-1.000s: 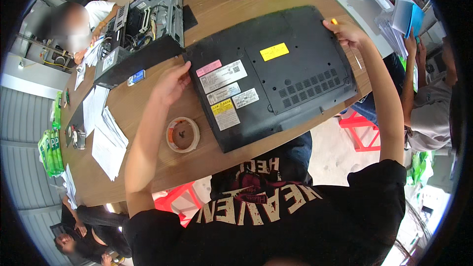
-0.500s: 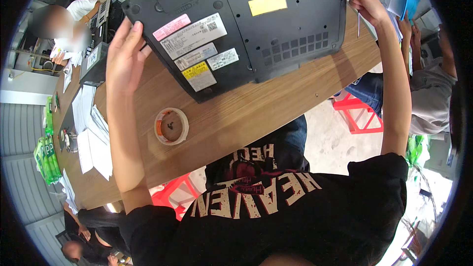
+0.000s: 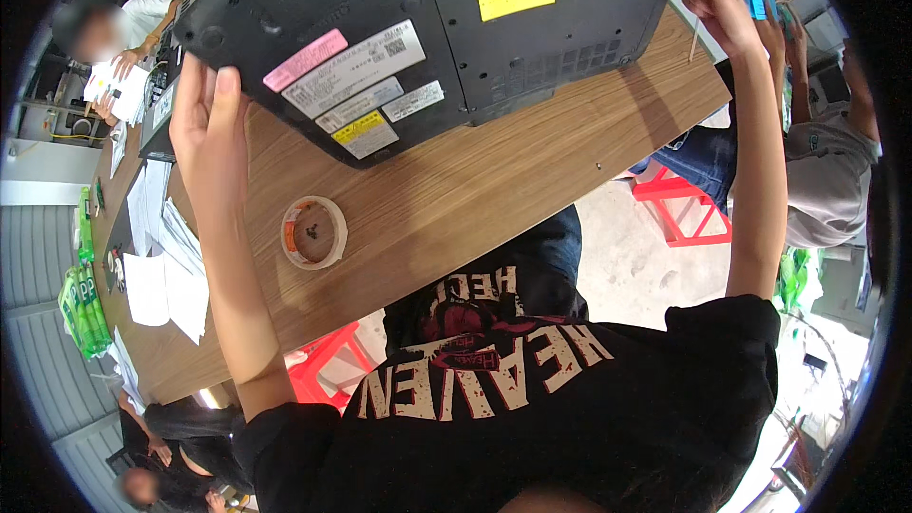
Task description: The person unscrews and removes several screws from the back panel of a laptop using a screwdriver, places the screws into a tape roll, and lifts the back panel off the device.
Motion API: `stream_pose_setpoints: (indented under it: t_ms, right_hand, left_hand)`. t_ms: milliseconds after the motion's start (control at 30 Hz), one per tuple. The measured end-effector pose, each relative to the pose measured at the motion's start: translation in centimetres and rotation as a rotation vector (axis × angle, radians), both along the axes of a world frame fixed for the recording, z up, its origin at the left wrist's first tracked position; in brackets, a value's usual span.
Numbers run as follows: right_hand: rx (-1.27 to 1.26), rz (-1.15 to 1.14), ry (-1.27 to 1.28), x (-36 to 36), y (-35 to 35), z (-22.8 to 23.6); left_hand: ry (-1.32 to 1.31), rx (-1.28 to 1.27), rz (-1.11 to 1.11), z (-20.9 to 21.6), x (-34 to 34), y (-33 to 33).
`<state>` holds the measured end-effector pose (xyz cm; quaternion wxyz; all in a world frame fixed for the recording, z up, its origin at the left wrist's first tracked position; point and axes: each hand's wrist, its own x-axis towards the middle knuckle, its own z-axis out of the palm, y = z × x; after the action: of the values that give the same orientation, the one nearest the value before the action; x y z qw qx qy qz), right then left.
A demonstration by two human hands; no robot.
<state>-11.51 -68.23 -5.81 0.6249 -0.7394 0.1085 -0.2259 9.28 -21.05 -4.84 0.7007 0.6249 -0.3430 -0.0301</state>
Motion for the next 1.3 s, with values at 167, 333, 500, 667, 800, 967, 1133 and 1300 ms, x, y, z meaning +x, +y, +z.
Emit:
stream_pose_setpoints:
  t_ms: [167, 333, 500, 667, 800, 967, 1133, 1300]
  right_hand:
    - [0.134, 0.057, -0.027, -3.3, 5.6, 1.9]
    - [0.394, 0.277, -0.179, -9.2, 3.0, 0.2]
    - [0.436, 0.252, -0.020, -11.0, 6.7, 1.2]
    - [0.296, -0.106, 0.251, -11.0, 11.3, -1.4]
    - [0.347, -0.113, 0.345, -11.9, 12.9, -4.4]
    - [0.306, -0.157, 0.236, -12.9, 13.2, -8.4]
    - [0.259, -0.279, 0.149, -12.2, 14.5, -10.6]
    - [0.274, -0.338, 0.229, -13.7, 14.7, -11.5]
  left_hand:
    - [-0.474, 0.160, 0.328, -0.6, -2.5, 3.0]
    - [-0.298, 0.290, 0.309, -1.2, -5.9, 6.8]
    - [-0.136, 0.448, 0.071, -0.4, -7.8, 6.6]
    - [0.254, 0.439, -0.152, -2.3, -11.0, 6.6]
    - [0.490, 0.333, -0.329, -5.5, -10.2, 7.3]
    - [0.742, 0.309, -0.248, -5.7, -9.1, 5.1]
    - [0.749, 0.518, -0.166, -5.9, -7.3, 5.4]
    - [0.656, 0.567, -0.142, -7.1, -4.6, 2.5]
